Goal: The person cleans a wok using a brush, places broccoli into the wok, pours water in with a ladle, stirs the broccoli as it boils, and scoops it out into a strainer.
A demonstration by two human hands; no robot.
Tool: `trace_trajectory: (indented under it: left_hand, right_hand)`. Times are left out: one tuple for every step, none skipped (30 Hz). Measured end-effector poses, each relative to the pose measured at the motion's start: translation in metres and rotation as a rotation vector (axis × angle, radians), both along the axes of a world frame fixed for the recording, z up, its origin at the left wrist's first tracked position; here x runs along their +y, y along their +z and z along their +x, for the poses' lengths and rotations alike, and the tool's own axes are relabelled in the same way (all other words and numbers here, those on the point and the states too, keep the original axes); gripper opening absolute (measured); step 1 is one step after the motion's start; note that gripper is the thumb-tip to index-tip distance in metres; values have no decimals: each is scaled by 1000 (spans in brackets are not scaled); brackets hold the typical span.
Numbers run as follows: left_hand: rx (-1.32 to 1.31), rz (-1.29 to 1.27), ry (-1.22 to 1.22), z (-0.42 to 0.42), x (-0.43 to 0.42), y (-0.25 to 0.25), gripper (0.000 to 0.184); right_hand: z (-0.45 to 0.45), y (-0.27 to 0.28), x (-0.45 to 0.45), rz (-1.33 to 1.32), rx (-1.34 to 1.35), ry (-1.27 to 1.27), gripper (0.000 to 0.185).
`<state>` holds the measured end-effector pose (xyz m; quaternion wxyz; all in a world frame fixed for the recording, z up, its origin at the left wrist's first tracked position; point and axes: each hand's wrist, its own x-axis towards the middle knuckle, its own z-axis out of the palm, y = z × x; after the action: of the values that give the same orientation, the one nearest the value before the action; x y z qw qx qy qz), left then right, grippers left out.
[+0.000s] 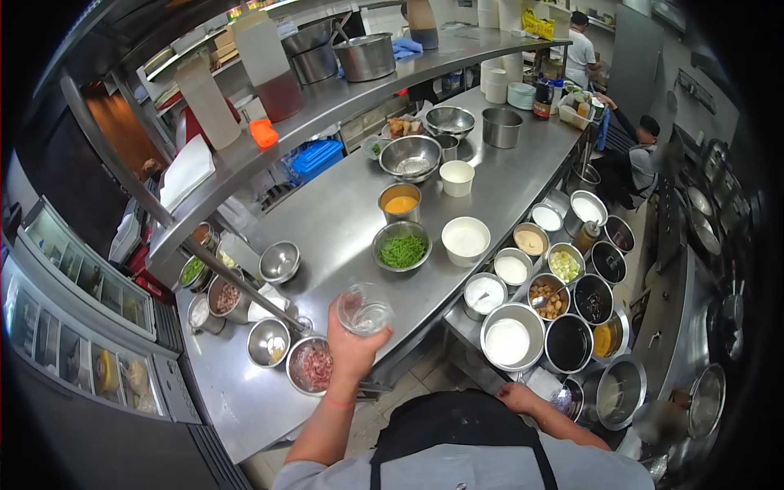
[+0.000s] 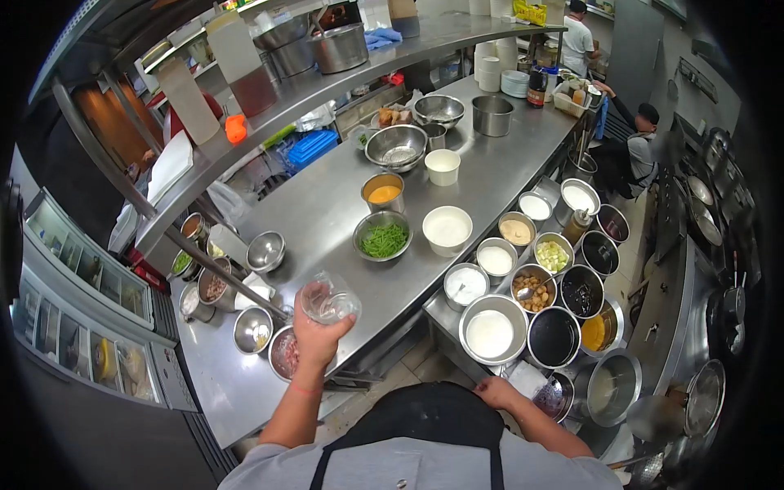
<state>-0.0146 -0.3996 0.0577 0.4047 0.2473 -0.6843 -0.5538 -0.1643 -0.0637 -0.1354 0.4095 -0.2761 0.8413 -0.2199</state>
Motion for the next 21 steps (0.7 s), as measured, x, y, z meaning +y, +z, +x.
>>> trace_trajectory:
  left_hand:
    - [-9,8,14,7,15,26,78]
    - [23,-22,-104,13,28,52,80]
    - [55,-51,-220,19,39,76,82]
    - [51,-41,-203,24,49,98,82]
    - [75,-124,-255,29,56,119,82]
    - [100,-211,-310,34,62,138,83]
    - [98,-210,-299,39,67,157,83]
    - [45,-354,-315,45,71,174,83]
    - [-9,-499,-329,51,77,188,83]
    - [-11,-500,-315,56,83,198,83]
    - [9,-537,-299,60,89,207,81]
    - [22,-559,-284,64,93,215,80]
    - [34,-582,-269,68,97,223,79]
    - [-3,-644,-305,72,99,229,86]
    - [-24,-672,-320,73,94,230,89]
    - [-43,-700,-334,75,90,231,93]
    - [77,-883,-399,73,76,225,88]
    - [117,-964,-408,75,77,223,86]
    - [159,-1046,-416,77,77,221,84]
    - [203,-1126,-421,78,79,222,81]
    - [157,-957,-359,81,99,224,82]
  right_hand:
    - [0,1,-5,5,-19,32,31]
    - [0,1,-10,15,-28,48,31]
    - [0,-1,-15,-11,-12,101,31]
    - [-2,-7,-17,-39,6,155,30]
    - [-4,-20,-19,-59,15,203,30]
    - [-4,-19,-22,-56,13,216,30]
    - [-4,-16,-28,-65,17,231,30]
    - [-3,-15,-32,-74,19,247,30]
    - [-5,-27,-30,-74,19,260,30]
    - [-8,-43,-28,-156,12,287,30]
    - [-8,-47,-31,-239,6,314,30]
    - [-12,-49,-33,-245,14,328,30]
    - [-5,-26,-34,-176,-8,293,30]
    - [-1,-9,-37,-108,-28,257,30]
    - [0,-2,-38,-95,-76,223,29]
    - [-1,-9,-38,-112,-66,236,28]
    - [-4,-22,-38,-113,-60,242,28]
    - [-6,-31,-37,-112,-54,247,28]
    - [-5,-32,-37,-107,-56,252,28]
    - [-6,-32,-39,-99,-69,238,29]
    - [-7,-32,-40,-89,-84,224,29]
